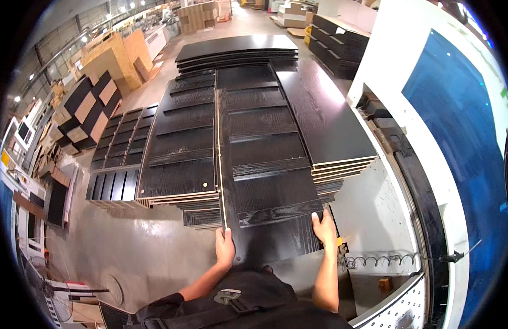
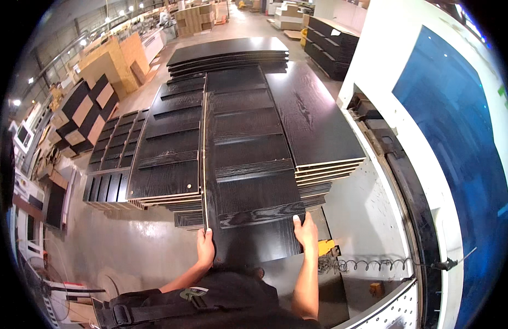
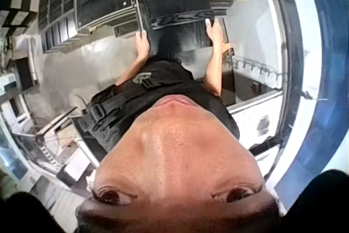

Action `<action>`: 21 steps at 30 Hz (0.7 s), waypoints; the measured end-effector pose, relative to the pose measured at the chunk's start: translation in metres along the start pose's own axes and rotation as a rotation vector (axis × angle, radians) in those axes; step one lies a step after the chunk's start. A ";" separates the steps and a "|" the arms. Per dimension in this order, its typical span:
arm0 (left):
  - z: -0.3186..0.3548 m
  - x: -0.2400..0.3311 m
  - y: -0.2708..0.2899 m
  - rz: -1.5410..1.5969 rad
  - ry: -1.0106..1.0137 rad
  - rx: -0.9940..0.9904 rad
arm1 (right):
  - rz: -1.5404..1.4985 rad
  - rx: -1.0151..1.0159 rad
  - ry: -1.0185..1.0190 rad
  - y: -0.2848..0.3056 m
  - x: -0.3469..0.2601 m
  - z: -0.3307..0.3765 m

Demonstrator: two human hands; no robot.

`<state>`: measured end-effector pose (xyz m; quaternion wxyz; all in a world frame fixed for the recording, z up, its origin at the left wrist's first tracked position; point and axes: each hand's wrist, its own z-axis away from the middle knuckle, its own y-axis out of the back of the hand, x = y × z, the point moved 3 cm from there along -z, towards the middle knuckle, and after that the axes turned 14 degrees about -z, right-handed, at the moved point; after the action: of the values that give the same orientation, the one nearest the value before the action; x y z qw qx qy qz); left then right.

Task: The person positions wooden panels onto an industrial woodworking machine, uses a compressed air nozzle to clean the surfaces, and stacks the panels onto a pallet.

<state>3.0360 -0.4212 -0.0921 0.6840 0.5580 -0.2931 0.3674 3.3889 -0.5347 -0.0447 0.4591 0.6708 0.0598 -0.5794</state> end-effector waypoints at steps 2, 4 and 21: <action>0.005 0.008 -0.005 -0.005 -0.043 0.010 | -0.190 -0.110 -0.047 0.004 0.006 -0.012; 0.004 0.003 -0.013 -0.012 -0.004 -0.002 | -0.282 -0.171 -0.143 0.000 0.025 -0.026; -0.006 -0.064 -0.064 0.015 -0.181 0.185 | -0.143 0.291 0.527 -0.016 -0.107 -0.139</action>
<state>3.0530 -0.4332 -0.1808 0.5976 0.6473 -0.3226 0.3462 3.4452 -0.3818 0.0229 0.2850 0.8507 0.1405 -0.4188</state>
